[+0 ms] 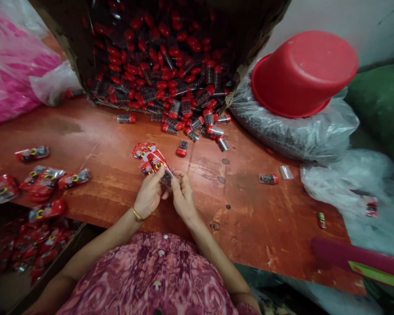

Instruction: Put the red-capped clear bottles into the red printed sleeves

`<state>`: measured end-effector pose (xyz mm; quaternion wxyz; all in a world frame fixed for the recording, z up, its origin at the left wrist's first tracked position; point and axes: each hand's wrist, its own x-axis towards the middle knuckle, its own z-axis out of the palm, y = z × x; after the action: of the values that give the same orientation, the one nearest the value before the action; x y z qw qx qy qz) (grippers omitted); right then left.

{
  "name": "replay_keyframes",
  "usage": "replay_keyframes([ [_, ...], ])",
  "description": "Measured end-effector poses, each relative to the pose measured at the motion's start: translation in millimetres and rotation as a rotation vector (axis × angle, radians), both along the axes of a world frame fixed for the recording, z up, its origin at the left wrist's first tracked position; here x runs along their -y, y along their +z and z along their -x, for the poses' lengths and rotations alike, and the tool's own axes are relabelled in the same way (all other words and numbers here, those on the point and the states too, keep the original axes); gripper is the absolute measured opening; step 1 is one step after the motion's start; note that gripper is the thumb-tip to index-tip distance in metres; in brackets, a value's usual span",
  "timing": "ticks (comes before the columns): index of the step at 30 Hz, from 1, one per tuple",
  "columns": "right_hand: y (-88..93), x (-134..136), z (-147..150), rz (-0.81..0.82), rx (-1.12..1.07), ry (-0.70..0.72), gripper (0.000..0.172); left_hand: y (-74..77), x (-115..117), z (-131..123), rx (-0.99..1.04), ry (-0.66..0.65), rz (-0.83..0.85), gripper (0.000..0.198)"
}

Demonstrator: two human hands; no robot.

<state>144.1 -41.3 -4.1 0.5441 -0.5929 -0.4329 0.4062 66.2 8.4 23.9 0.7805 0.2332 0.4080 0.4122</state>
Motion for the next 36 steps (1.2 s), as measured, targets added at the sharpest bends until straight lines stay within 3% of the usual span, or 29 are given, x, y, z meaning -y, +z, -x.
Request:
replay_keyframes([
  [2, 3.0, 2.6, -1.8, 0.019, -0.116, 0.055, 0.024, 0.8, -2.0, 3.4, 0.018, 0.033, 0.026, 0.037],
  [6, 1.4, 1.8, -2.5, 0.035, -0.178, -0.023, 0.024, -3.4, 3.9, 3.3, 0.055, -0.035, 0.037, 0.039],
  [12, -6.9, -15.0, -9.3, 0.039, 0.062, -0.123, 0.025, -9.9, 9.8, 14.6, 0.099, -0.075, 0.176, 0.03],
  [14, -7.0, -19.8, -13.2, 0.002, 0.212, -0.065, 0.023, -11.9, 4.1, 33.1, 0.08, 0.05, 0.179, 0.03],
  [19, -11.1, -24.9, -21.1, 0.017, 0.538, 0.077, 0.027, -17.3, -13.2, 99.7, 0.0, 0.686, -0.076, 0.04],
  [22, -20.1, -26.5, -22.4, 0.078, 0.677, 0.092, 0.029, -19.1, -17.9, 117.7, -0.005, 0.807, -0.14, 0.057],
  [25, -28.9, -28.2, -21.7, 0.071, 0.797, 0.098, 0.027, -21.9, -26.5, 105.9, -0.241, 0.647, -0.177, 0.051],
  [30, -35.2, -28.4, -20.1, 0.009, 0.897, 0.114, 0.027, -27.4, -63.1, 72.7, -0.891, 0.173, -0.562, 0.025],
  [33, -36.3, -27.9, -19.5, -0.015, 0.917, 0.128, 0.028, -33.4, -81.9, 66.5, -1.149, 0.076, -0.666, 0.013],
  [36, -37.1, -27.2, -19.7, -0.027, 0.907, 0.132, 0.027, -40.6, -87.2, 68.4, -1.245, 0.055, -0.72, 0.008],
])
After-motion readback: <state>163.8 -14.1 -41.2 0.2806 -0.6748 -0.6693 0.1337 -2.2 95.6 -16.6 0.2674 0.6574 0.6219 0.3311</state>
